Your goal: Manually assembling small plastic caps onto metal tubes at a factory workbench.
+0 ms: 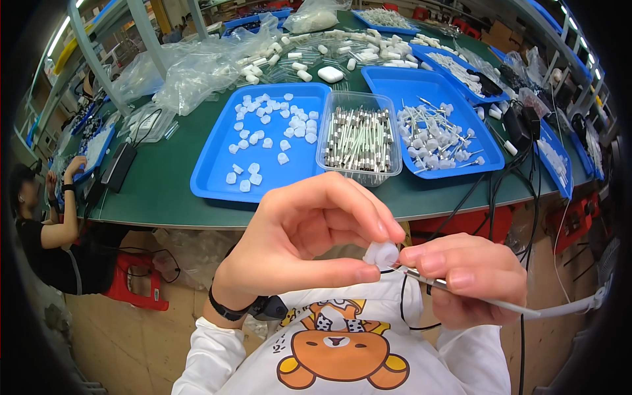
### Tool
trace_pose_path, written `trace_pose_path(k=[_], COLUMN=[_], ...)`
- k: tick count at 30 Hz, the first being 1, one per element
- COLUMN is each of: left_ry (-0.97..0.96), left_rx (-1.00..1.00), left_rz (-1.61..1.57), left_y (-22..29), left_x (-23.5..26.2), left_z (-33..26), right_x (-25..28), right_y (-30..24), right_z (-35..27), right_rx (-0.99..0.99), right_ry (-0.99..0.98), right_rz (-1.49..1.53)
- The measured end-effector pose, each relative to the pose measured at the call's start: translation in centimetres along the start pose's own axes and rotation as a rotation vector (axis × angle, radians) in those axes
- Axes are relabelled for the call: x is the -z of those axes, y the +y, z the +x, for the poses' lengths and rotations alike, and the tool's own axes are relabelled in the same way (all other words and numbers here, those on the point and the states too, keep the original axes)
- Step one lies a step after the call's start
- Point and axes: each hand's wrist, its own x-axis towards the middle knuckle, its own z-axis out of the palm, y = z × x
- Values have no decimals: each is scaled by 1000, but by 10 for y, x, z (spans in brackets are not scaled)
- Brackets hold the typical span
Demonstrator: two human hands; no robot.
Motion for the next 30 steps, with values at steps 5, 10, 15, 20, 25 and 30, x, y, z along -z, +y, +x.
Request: trace_pose_path(k=[5,10,15,20,25,30], left_ry=[-37,-57,-41,-23,-7,-12], left_rx=[-7,-65,-97,-70,-59,-68], left_rz=[8,38,57,63,64,76], left_y=[0,-4,-5,-4,-3,-2], left_x=[1,3,3,3,4,4], left_z=[-1,0,-1,-1,-2,-2], right_x=[3,5,0,11,11,13], right_y=[-3,-11,0,-6,-4,-6], right_z=[0,0,-4,3,3,4], right_rx=[41,76,164,25,17,22], right_ry=[-75,-190,-134,-235,-246,-258], right_rz=[-94,-291,-333,-244,-220,-222])
